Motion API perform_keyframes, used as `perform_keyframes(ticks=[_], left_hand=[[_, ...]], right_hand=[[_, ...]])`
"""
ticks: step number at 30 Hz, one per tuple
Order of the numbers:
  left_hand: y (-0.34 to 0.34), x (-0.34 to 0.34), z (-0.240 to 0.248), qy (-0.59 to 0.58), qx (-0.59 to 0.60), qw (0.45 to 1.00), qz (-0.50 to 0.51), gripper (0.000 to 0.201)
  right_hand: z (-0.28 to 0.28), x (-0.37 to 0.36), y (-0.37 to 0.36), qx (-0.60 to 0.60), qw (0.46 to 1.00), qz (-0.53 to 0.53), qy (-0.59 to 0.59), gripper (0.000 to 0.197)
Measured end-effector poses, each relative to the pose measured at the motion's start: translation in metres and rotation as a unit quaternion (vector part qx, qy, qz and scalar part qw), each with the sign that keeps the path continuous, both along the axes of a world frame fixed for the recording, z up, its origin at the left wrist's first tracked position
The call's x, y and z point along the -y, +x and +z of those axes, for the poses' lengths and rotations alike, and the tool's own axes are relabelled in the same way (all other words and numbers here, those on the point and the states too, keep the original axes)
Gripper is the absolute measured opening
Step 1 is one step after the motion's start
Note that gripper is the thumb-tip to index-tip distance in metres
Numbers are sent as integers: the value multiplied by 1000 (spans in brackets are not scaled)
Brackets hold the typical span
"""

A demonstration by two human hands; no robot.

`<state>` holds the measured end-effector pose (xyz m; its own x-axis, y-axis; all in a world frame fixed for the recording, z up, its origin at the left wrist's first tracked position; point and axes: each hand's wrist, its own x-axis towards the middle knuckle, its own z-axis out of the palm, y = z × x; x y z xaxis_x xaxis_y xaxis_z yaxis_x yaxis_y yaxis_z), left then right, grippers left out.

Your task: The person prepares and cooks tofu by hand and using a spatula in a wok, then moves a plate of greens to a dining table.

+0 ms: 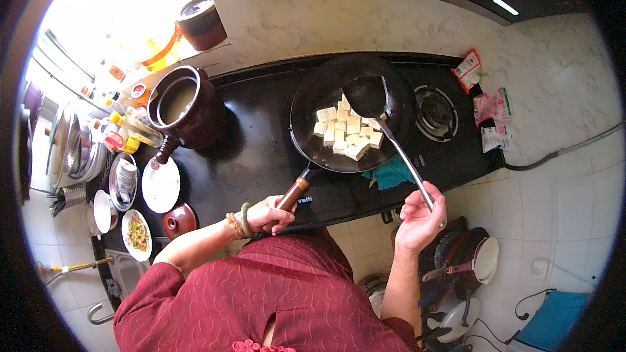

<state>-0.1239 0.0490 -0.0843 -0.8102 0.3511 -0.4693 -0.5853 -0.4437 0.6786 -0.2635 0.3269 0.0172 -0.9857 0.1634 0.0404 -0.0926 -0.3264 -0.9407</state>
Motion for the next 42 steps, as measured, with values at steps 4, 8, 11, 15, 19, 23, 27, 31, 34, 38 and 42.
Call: perform_keyframes(ticks=[4,8,11,15,19,23,27,31,34,38,42], left_hand=[[-4,-2,-13,1,-23,1000,12,22],[-6,-4,-30,4,-36,999,17,22],[-11,-6,-33,-6,-38,999,25,22],[-16,-6,-38,-41,-47,997,47,23],[-20,-4,-35,-86,-45,994,51,23],[-22,-2,-33,-116,-46,991,55,24],[-21,-1,-29,-146,-33,987,67,23],[-21,3,-20,-165,-28,984,68,23],[-20,3,-15,-184,-18,981,62,23],[-16,-3,-14,-187,-4,979,76,23],[-14,-12,-5,-189,7,978,93,22]], right_hand=[[-2,1,-1,-1,1000,6,1,45],[-3,5,-4,-1,1000,13,4,45],[-2,8,-4,2,1000,10,7,45],[-4,8,-5,8,1000,5,11,45],[-5,8,-5,4,1000,3,30,45],[-3,9,-6,-20,997,4,68,45],[1,8,-10,-68,991,13,117,43],[5,5,-13,-88,983,33,158,40],[15,3,-17,-106,967,62,225,35],[39,5,-21,-160,908,120,367,27],[50,11,-23,-225,837,164,472,21]])
